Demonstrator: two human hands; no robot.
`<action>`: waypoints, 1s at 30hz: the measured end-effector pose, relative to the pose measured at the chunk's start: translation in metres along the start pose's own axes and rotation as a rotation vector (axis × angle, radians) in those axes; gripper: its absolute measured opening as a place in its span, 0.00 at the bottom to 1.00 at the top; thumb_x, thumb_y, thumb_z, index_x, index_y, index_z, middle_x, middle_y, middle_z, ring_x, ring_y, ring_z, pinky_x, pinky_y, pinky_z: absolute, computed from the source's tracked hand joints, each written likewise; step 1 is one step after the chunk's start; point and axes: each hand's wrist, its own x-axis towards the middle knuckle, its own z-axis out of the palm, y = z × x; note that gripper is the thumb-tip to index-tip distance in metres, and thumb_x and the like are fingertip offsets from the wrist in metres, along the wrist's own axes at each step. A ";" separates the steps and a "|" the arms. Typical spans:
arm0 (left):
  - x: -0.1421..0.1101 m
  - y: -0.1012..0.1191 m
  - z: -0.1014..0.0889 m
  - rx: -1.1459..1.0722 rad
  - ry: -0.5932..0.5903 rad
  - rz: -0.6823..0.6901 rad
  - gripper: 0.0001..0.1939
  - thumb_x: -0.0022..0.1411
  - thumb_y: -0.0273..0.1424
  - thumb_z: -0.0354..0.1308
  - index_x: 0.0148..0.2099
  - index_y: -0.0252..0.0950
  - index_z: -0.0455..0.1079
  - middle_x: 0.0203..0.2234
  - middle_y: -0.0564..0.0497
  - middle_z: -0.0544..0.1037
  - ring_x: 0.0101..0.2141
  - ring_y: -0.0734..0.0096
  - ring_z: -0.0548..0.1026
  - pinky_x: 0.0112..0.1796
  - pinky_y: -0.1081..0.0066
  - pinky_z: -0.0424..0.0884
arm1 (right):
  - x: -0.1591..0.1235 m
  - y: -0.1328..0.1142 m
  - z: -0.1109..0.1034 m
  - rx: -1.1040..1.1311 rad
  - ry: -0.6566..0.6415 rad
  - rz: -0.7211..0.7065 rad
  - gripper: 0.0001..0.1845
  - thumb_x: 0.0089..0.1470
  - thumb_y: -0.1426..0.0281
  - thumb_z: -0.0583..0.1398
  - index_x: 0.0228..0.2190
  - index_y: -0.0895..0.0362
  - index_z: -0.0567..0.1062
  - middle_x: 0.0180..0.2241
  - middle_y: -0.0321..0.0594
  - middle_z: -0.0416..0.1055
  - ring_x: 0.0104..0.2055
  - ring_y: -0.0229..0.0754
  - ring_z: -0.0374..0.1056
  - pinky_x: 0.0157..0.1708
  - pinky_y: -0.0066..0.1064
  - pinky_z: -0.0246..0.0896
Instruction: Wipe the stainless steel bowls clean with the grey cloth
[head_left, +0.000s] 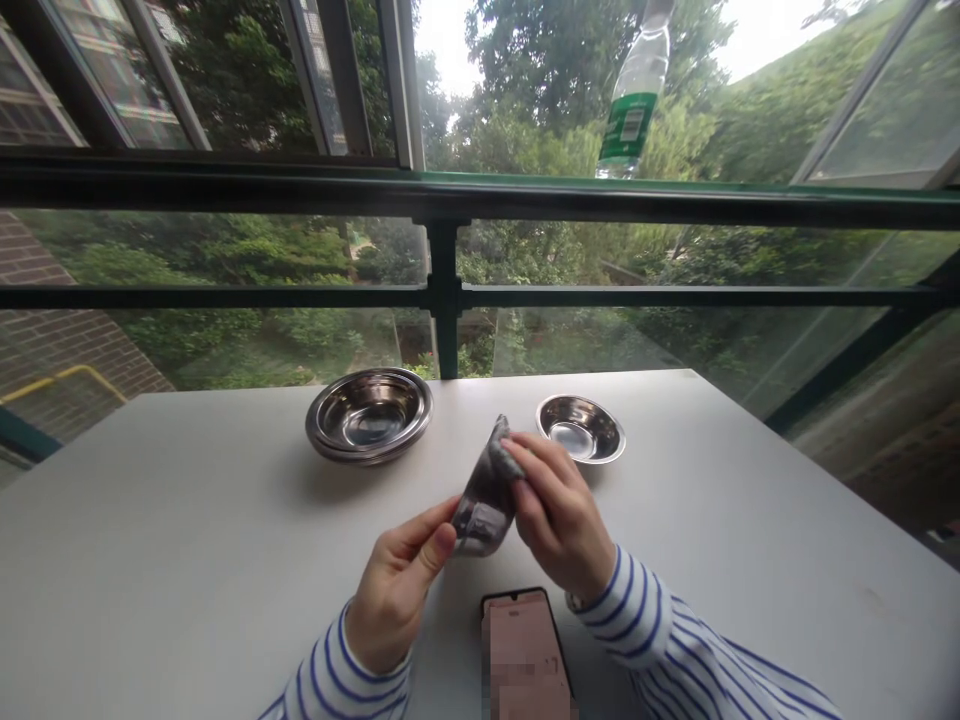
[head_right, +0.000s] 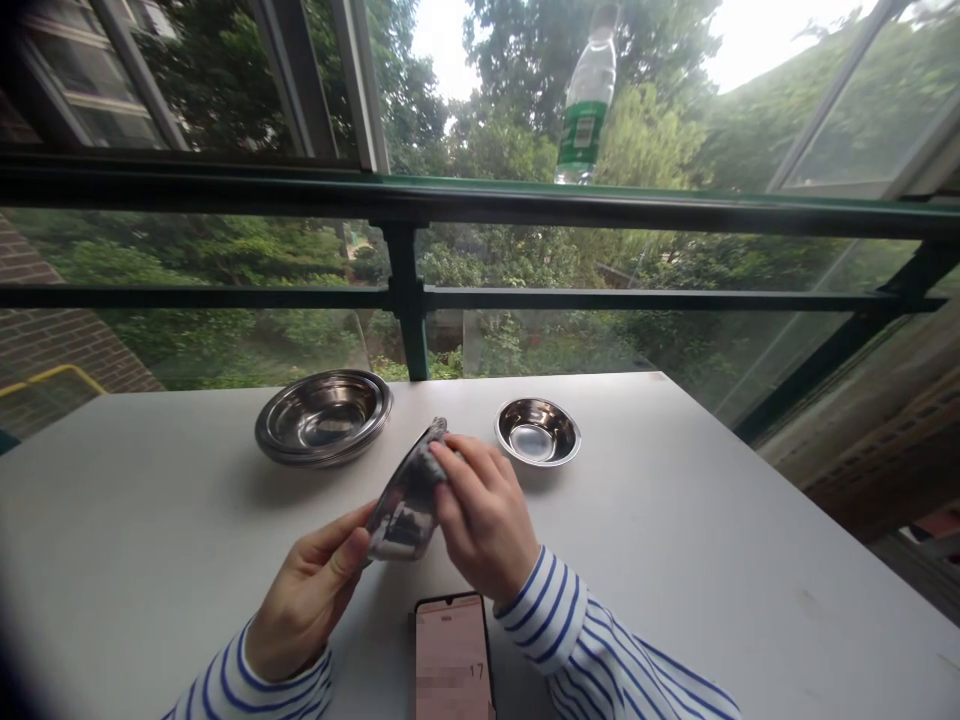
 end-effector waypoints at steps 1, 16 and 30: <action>0.000 0.000 0.000 0.014 -0.016 0.001 0.15 0.52 0.33 0.60 0.44 0.38 0.74 0.41 0.43 0.78 0.45 0.54 0.72 0.52 0.54 0.59 | 0.001 0.000 -0.001 0.010 0.006 0.042 0.20 0.54 0.75 0.49 0.50 0.58 0.64 0.49 0.49 0.64 0.51 0.46 0.60 0.48 0.43 0.58; -0.001 0.003 -0.002 0.094 -0.142 0.009 0.14 0.54 0.33 0.59 0.44 0.40 0.74 0.41 0.43 0.78 0.43 0.55 0.74 0.49 0.55 0.63 | 0.003 0.008 -0.001 0.184 0.033 0.244 0.17 0.57 0.73 0.48 0.47 0.56 0.66 0.48 0.45 0.65 0.50 0.43 0.61 0.50 0.40 0.58; 0.002 0.009 -0.002 -0.054 -0.090 -0.011 0.14 0.52 0.30 0.59 0.43 0.40 0.74 0.41 0.44 0.78 0.44 0.56 0.72 0.49 0.55 0.62 | -0.008 -0.009 0.004 -0.149 -0.033 -0.356 0.20 0.50 0.72 0.53 0.47 0.58 0.68 0.53 0.48 0.60 0.56 0.52 0.53 0.51 0.47 0.54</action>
